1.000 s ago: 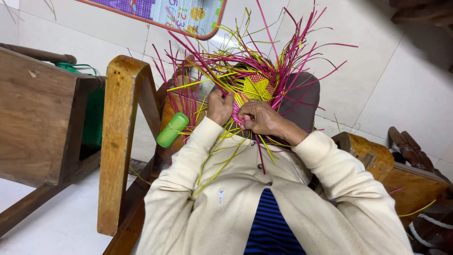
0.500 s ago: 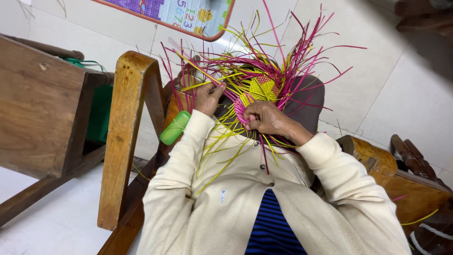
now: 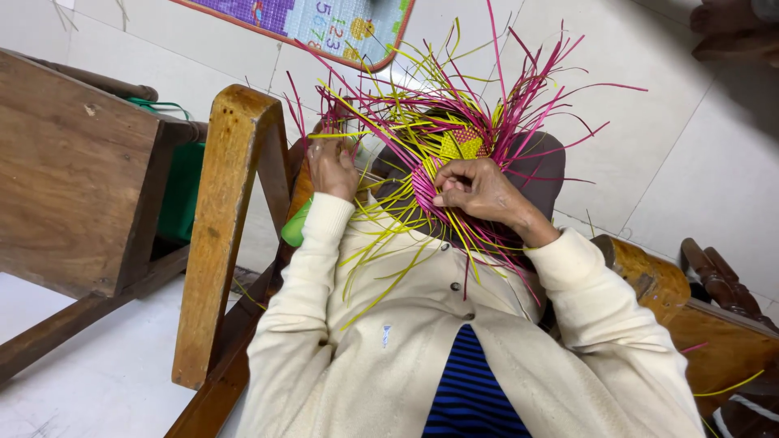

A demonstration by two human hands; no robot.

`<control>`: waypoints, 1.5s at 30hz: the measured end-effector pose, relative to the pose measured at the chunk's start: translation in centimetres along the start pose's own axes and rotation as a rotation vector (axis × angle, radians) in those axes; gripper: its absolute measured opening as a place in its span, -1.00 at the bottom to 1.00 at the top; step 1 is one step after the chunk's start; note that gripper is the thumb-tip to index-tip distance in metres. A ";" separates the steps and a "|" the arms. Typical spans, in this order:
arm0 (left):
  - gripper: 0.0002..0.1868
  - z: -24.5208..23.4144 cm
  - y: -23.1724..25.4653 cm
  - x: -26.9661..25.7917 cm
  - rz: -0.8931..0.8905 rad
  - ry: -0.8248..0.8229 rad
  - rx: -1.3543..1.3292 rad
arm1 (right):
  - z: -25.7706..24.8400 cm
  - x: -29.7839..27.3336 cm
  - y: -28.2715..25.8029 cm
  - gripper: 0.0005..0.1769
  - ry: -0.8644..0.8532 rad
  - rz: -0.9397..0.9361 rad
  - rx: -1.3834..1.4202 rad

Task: Weaving a colorful basket using plastic strips

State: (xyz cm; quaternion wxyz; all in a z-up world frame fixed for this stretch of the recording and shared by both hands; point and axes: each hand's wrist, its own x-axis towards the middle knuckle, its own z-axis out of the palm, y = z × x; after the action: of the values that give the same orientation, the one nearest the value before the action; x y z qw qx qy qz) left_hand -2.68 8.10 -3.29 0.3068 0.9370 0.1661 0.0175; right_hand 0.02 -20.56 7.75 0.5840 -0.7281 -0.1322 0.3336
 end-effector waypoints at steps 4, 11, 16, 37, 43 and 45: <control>-0.72 -1.3 2.5 2.8 0.043 0.034 0.045 | 0.3 0.0 -0.7 -0.80 0.010 -0.001 0.012; -0.79 -6.2 9.5 9.9 -0.093 0.421 -0.880 | 0.4 -0.1 -2.2 -0.86 0.004 0.038 -0.018; -0.44 -3.6 10.0 13.8 -0.524 -0.128 -0.282 | 0.4 -0.2 -2.4 -0.89 0.003 0.026 -0.009; -0.69 1.7 4.8 16.6 -0.562 -0.339 0.176 | 0.4 -0.3 -2.5 -0.86 -0.043 0.029 -0.016; -0.89 3.2 3.5 16.8 -0.496 -0.200 0.135 | 0.4 -0.4 -2.6 -0.83 -0.041 0.005 -0.012; -0.75 3.3 3.5 16.8 -0.302 -0.024 0.275 | 0.4 -0.4 -2.8 -0.84 -0.049 0.006 -0.013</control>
State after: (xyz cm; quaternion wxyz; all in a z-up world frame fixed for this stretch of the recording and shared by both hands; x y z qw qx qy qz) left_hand 14.71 8.99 -5.14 0.1770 0.9347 0.3019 -0.0625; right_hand -0.01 -19.69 10.51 0.5749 -0.7238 -0.1463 0.3524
